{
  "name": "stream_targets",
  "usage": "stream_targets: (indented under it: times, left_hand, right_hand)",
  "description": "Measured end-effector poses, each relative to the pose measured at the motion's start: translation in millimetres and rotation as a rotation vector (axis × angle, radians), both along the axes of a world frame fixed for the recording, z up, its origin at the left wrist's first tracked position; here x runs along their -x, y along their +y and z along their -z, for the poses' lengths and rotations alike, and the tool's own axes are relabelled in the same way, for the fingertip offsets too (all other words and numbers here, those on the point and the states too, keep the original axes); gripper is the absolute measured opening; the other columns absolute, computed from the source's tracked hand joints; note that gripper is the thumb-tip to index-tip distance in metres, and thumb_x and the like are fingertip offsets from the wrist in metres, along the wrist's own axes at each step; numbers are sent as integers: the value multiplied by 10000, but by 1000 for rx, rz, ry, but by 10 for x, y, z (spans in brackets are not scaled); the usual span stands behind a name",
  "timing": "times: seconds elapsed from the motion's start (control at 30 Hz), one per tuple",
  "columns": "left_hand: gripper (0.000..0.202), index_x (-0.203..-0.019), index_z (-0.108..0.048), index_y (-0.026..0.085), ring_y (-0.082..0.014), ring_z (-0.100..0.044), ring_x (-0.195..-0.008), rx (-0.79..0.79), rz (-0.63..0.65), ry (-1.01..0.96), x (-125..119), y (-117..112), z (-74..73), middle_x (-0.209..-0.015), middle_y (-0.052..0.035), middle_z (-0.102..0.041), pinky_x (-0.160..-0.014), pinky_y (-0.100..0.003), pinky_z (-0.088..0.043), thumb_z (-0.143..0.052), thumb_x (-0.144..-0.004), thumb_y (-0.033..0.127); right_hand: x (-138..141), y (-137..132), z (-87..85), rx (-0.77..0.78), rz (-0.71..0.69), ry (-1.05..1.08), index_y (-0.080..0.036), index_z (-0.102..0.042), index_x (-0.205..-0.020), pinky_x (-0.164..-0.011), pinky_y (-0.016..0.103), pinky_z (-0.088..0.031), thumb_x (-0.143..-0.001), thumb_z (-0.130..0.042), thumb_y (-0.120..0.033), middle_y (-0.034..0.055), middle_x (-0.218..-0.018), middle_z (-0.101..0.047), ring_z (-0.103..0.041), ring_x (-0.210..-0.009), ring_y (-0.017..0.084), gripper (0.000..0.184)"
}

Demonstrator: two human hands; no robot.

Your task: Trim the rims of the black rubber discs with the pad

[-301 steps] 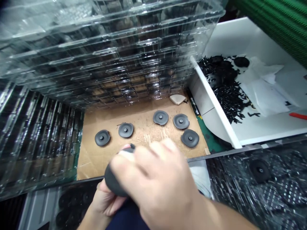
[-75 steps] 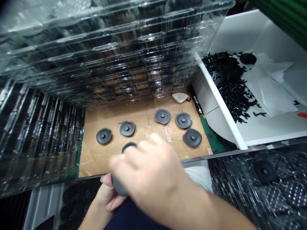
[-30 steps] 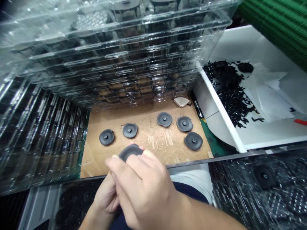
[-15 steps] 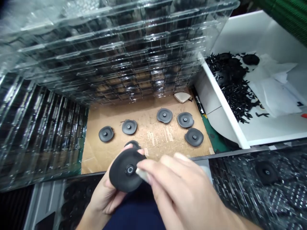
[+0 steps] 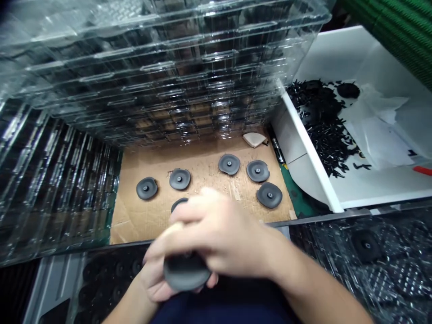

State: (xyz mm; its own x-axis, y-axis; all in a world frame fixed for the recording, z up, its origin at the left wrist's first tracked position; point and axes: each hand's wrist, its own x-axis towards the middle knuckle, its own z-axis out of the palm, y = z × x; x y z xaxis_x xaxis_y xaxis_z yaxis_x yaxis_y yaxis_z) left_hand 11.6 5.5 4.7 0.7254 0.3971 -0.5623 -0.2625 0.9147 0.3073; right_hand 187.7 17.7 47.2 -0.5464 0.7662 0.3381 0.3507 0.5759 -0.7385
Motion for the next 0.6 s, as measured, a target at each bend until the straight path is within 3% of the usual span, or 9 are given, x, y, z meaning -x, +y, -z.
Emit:
stream_targets:
  times: [0.07,0.13,0.27,0.33,0.4,0.47,0.6]
  left_hand:
    - [252,-909,-745,184,-213,-725,-668,84,83,-152,4,10,17,-782,-61,-766,-657,-298,-569,-747,-692,312]
    - [310,-1007,-714,225,-220,-731,-758,135,69,-272,24,17,32,-901,-47,-765,-712,-303,-566,-742,-705,286]
    - [442,-1102,-659,171,-251,-721,-850,178,10,-389,74,20,49,-984,-85,-741,-702,-284,-573,-769,-689,281]
    - [469,-1109,-653,170,-251,-717,-868,177,-7,-397,101,21,45,-1004,-81,-735,-713,-288,-578,-778,-680,311]
    - [466,-1108,-656,174,-251,-713,-890,161,-23,-408,136,24,31,-1019,-75,-733,-743,-297,-578,-777,-681,318]
    - [465,-1123,-653,175,-259,-703,-932,148,-28,-410,178,27,13,-1045,-77,-728,-785,-314,-571,-758,-702,342]
    - [470,-1179,-624,254,-281,-691,-976,119,-45,-418,238,21,9,-1110,-61,-705,-795,-332,-566,-657,-766,476]
  right_hand:
    - [-49,24,201,79,248,-67,-196,-707,-998,-723,276,-422,-921,-476,-158,23,-844,-670,-584,-786,131,246]
    - [-85,27,473,204,441,-129,-218,-707,-1011,-726,275,-454,-899,-497,-134,22,-866,-677,-603,-802,139,252]
    - [-32,-68,1068,273,584,-96,-199,-699,-1030,-765,314,-512,-897,-492,-176,57,-937,-651,-622,-848,164,246]
    - [39,-145,1231,244,710,-65,-169,-674,-1071,-810,381,-512,-904,-474,-207,111,-1075,-596,-606,-898,191,263]
    - [99,-220,1219,217,811,-16,-159,-649,-1102,-826,406,-510,-911,-462,-222,141,-1170,-533,-591,-934,202,275]
    - [132,-287,1050,202,843,36,-178,-657,-1065,-819,376,-516,-912,-468,-216,122,-1137,-553,-591,-958,199,246]
    - [150,-413,638,266,739,162,-245,-695,-955,-758,276,-520,-895,-515,-179,39,-954,-654,-621,-919,168,201]
